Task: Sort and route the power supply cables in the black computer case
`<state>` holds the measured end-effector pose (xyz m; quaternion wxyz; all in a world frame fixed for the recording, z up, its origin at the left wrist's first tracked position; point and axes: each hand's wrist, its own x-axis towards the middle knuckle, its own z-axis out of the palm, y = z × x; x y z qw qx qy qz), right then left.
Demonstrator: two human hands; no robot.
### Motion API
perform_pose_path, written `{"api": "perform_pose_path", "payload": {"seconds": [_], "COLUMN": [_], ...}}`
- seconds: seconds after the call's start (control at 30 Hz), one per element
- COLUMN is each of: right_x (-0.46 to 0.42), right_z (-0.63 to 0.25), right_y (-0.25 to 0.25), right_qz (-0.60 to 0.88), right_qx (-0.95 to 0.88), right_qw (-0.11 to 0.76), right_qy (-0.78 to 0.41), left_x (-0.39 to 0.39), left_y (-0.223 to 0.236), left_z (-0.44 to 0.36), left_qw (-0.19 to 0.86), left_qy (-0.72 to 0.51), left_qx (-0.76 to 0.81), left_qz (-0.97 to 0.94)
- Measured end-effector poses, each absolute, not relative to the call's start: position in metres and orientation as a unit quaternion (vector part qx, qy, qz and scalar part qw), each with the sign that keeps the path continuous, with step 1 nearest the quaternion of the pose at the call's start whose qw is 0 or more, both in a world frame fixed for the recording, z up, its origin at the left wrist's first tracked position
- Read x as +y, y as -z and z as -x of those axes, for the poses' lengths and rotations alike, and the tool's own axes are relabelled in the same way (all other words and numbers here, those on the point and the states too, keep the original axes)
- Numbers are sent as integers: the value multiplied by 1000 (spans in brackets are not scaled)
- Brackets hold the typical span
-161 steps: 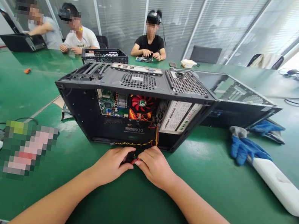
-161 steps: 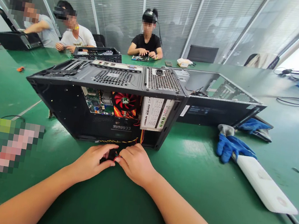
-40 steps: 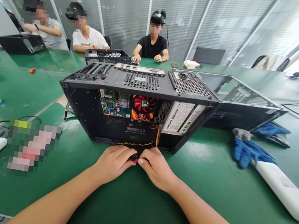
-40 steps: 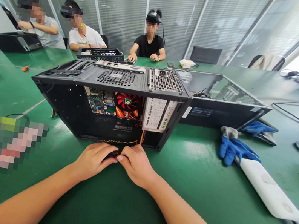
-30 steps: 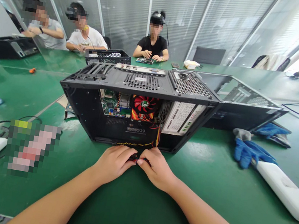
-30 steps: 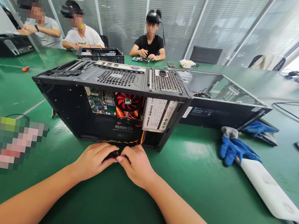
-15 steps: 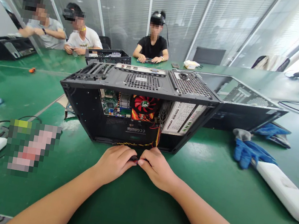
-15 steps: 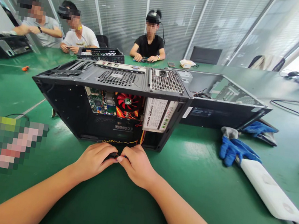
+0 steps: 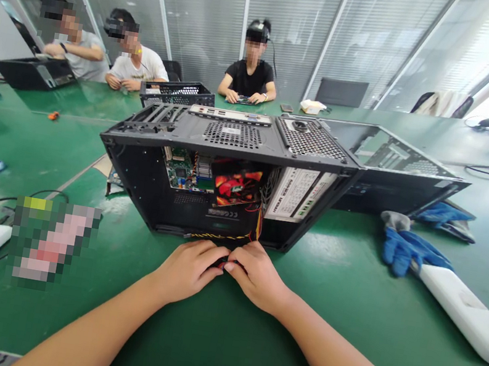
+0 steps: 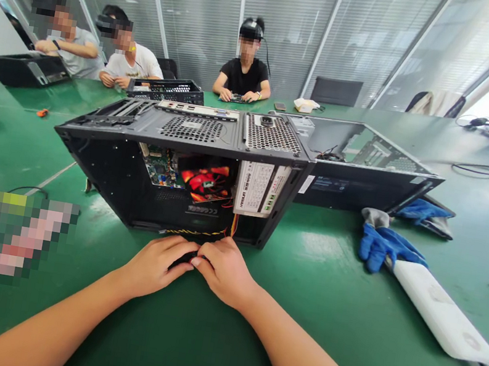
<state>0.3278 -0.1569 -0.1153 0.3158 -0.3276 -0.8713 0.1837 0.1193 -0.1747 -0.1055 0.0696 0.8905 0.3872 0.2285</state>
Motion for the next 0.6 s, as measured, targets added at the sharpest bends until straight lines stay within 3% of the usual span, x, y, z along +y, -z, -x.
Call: {"api": "perform_pose_path", "payload": {"seconds": [0.3,0.6], "right_x": [-158,-157], "right_z": [-328,-327], "right_y": [120,123], "right_qz": [346,334], "right_qx": [-827,-834], "right_qw": [407,412], "right_qy": [-177,-155], "left_x": [-178,-177], "left_y": [110,111], "left_z": [-122,-121], "left_qw": [52,60], "left_qy": [-277,-274], "left_qx": [407,414], "left_qz": [-869,-866]}}
